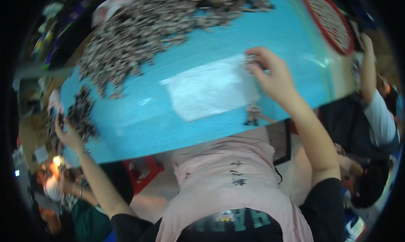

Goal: The person assembles toy figurines by hand, applying glue from a squeeze bottle onto figurine bodies and attaching limbs and swords to them.

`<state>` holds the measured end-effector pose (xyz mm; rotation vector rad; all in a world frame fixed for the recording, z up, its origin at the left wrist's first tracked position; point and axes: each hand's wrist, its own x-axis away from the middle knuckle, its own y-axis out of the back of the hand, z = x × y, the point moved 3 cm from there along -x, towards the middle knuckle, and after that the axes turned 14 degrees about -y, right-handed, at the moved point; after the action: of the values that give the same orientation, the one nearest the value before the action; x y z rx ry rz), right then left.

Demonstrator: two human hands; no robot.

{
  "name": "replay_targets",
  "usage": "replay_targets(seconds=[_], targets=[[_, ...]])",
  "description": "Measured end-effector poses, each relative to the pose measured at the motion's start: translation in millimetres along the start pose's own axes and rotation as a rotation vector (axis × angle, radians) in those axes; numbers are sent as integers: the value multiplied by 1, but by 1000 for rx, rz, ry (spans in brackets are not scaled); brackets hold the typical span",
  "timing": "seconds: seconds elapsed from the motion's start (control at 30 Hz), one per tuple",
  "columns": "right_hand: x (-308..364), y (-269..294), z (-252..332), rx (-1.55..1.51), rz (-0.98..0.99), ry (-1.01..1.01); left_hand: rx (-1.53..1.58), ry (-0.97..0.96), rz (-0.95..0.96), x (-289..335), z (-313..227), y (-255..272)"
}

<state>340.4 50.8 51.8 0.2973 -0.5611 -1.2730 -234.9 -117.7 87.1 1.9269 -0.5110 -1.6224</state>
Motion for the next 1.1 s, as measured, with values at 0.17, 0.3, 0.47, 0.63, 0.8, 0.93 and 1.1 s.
replay_targets(seconds=[0.17,0.3,0.47,0.63,0.8,0.93,1.1], targets=[[20,11,-8,142,-4,-20,236,681,350,-4,36,-34],[20,-8,1,119,44,202,72,69,144,-3,-78,-23],[12,-46,5,199,90,346,449,-337,454,54,-287,-10],[10,-56,16,277,26,508,1018,-396,736,99,-390,-10],[15,-20,12,32,46,244,1069,-449,755,102,-433,-31],[27,12,-15,-136,32,33,1025,-517,773,97,-451,-39],[41,25,-34,-563,219,-219,1061,-529,724,103,-456,-43]])
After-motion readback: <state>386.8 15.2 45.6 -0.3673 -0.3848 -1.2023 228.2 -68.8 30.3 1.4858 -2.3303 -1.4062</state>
